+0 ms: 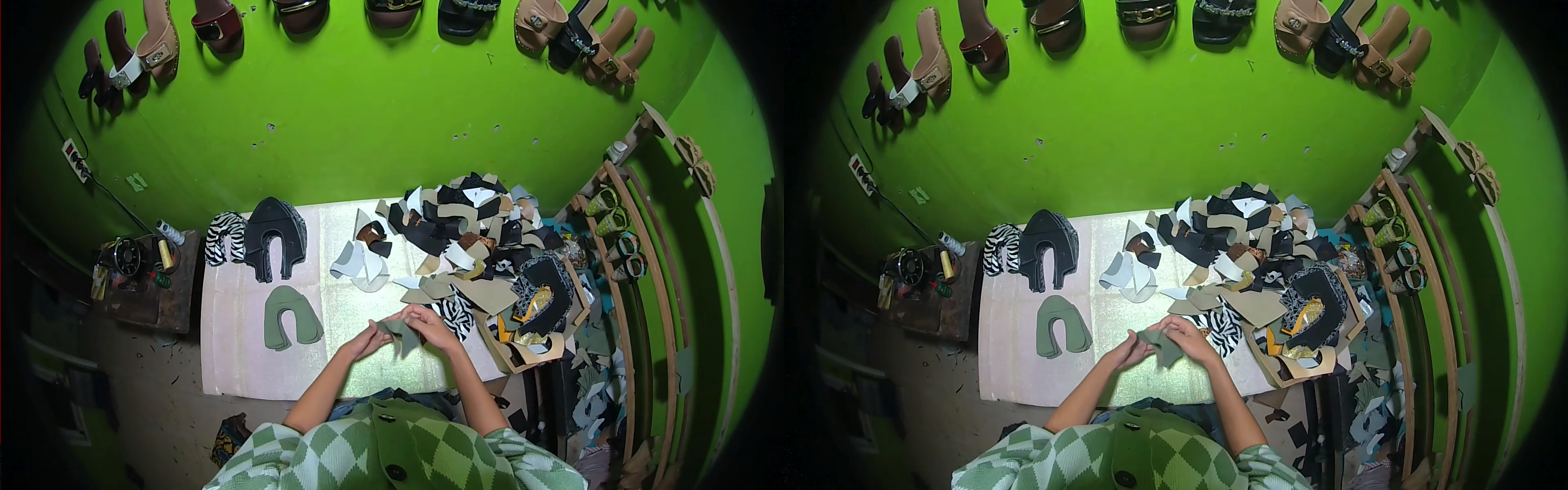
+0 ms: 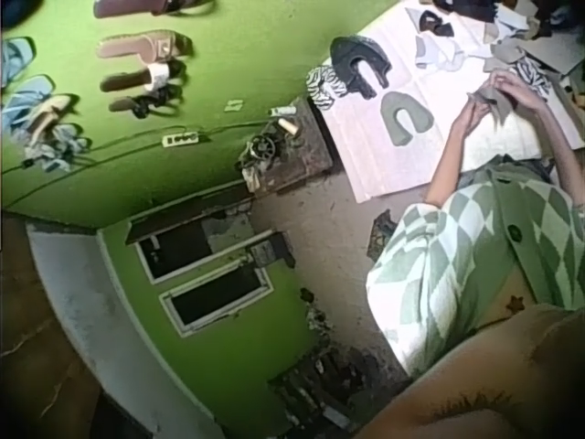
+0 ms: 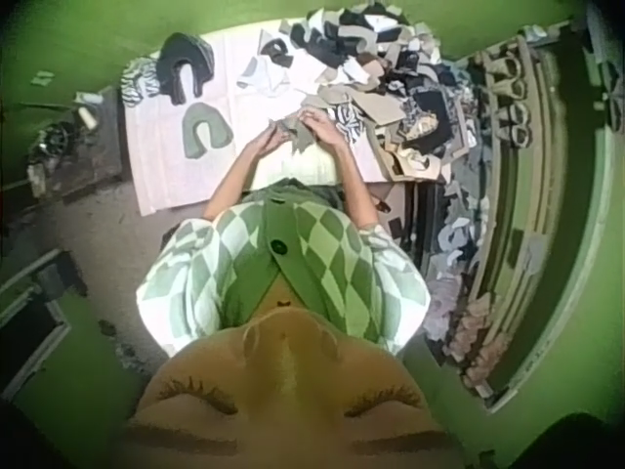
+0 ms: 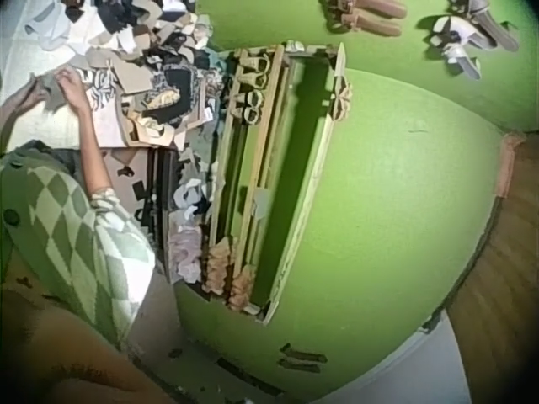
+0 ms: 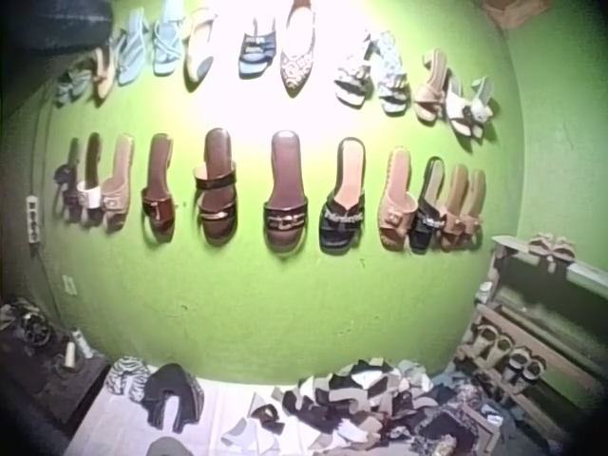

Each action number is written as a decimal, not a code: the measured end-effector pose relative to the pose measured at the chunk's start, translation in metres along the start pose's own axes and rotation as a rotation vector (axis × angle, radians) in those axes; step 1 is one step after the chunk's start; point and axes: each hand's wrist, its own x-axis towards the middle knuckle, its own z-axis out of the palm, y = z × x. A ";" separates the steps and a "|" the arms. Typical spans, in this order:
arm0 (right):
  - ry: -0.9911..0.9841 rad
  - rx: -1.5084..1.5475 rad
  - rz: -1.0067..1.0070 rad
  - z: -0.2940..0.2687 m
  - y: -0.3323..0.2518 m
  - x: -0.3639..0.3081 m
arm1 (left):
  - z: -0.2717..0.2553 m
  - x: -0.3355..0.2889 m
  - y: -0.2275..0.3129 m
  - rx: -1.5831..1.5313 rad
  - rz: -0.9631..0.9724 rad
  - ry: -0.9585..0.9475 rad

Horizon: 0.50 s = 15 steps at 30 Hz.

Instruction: Sorting and organizing cut leather shoe upper components on a workspace table.

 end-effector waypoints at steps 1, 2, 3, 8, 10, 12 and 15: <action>0.152 0.026 -0.022 0.002 0.001 -0.002 | 0.004 -0.001 0.001 -0.079 0.006 -0.010; 0.234 0.000 -0.072 0.000 0.007 -0.003 | 0.008 -0.002 0.003 -0.080 0.003 -0.016; 0.240 -0.002 -0.073 -0.004 0.012 -0.004 | 0.012 -0.005 0.004 0.011 0.018 0.046; 0.304 -0.130 0.008 -0.011 0.040 -0.019 | 0.028 -0.022 0.016 0.357 0.033 0.444; 0.262 -0.098 0.036 -0.007 0.049 -0.024 | 0.027 -0.031 0.017 0.393 0.030 0.447; 0.261 -0.084 0.041 -0.003 0.065 -0.029 | 0.030 -0.038 0.019 0.407 -0.017 0.459; 0.267 -0.021 0.067 0.005 0.079 -0.031 | 0.032 -0.049 0.022 0.400 -0.113 0.469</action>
